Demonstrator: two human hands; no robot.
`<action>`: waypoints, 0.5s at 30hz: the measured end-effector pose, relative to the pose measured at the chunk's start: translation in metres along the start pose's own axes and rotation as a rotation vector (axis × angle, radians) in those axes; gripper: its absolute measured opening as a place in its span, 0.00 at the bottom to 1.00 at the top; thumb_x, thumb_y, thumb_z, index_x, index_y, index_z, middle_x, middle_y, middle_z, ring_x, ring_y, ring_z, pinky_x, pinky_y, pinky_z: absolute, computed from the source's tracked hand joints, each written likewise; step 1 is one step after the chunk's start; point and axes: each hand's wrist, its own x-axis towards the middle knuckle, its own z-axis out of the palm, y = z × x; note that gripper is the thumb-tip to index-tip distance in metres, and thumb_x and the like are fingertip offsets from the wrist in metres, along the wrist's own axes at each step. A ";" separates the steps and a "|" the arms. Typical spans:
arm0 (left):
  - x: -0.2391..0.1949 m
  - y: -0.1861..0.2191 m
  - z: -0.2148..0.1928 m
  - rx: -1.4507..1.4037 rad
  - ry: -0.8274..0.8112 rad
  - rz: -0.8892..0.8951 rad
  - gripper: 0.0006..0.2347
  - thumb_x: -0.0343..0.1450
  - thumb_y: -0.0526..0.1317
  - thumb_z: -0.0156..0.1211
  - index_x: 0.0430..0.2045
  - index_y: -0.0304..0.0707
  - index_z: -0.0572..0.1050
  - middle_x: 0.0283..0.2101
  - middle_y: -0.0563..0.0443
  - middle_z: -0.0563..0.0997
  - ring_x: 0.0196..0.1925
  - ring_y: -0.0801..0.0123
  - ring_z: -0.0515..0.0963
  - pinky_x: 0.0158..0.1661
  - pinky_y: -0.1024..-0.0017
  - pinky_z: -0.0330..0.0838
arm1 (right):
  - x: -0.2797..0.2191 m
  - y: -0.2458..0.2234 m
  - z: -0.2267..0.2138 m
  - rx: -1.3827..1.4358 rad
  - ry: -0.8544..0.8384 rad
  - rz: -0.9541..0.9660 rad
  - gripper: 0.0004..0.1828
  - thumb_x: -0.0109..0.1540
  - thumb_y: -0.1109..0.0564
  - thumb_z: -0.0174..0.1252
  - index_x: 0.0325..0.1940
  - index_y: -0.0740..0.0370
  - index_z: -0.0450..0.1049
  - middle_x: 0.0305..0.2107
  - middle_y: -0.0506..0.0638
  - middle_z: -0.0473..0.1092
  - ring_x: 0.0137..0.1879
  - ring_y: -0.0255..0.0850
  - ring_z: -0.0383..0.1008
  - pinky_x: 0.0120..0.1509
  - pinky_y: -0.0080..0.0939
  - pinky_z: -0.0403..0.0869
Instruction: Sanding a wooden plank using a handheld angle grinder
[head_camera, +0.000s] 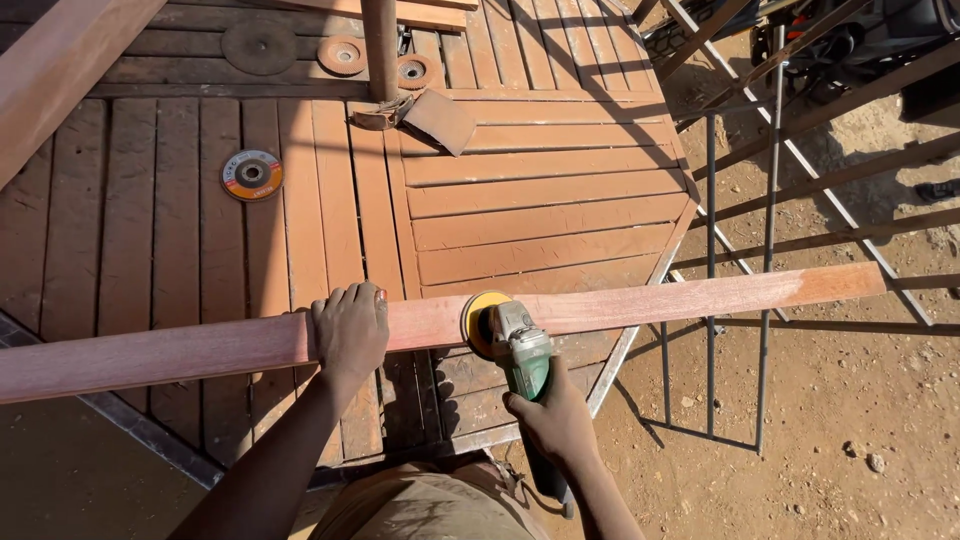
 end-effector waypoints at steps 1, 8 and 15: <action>0.001 -0.001 0.001 0.005 0.003 -0.002 0.09 0.78 0.45 0.49 0.35 0.45 0.76 0.34 0.53 0.82 0.41 0.56 0.77 0.45 0.55 0.63 | -0.005 -0.009 -0.004 0.003 -0.003 -0.005 0.41 0.50 0.42 0.70 0.62 0.50 0.60 0.42 0.62 0.79 0.48 0.63 0.79 0.48 0.57 0.74; -0.002 -0.003 0.008 0.003 0.052 0.005 0.09 0.76 0.44 0.49 0.34 0.45 0.77 0.35 0.52 0.81 0.40 0.55 0.76 0.42 0.55 0.63 | 0.003 0.026 -0.025 -0.001 -0.009 0.153 0.32 0.51 0.40 0.63 0.53 0.51 0.61 0.39 0.60 0.78 0.46 0.62 0.77 0.49 0.56 0.72; 0.000 0.003 0.006 0.060 -0.023 -0.077 0.11 0.78 0.45 0.45 0.37 0.46 0.77 0.39 0.54 0.82 0.41 0.57 0.76 0.44 0.57 0.63 | 0.028 0.065 -0.092 -0.153 0.139 0.393 0.31 0.54 0.39 0.58 0.52 0.59 0.60 0.41 0.63 0.78 0.45 0.63 0.79 0.48 0.59 0.73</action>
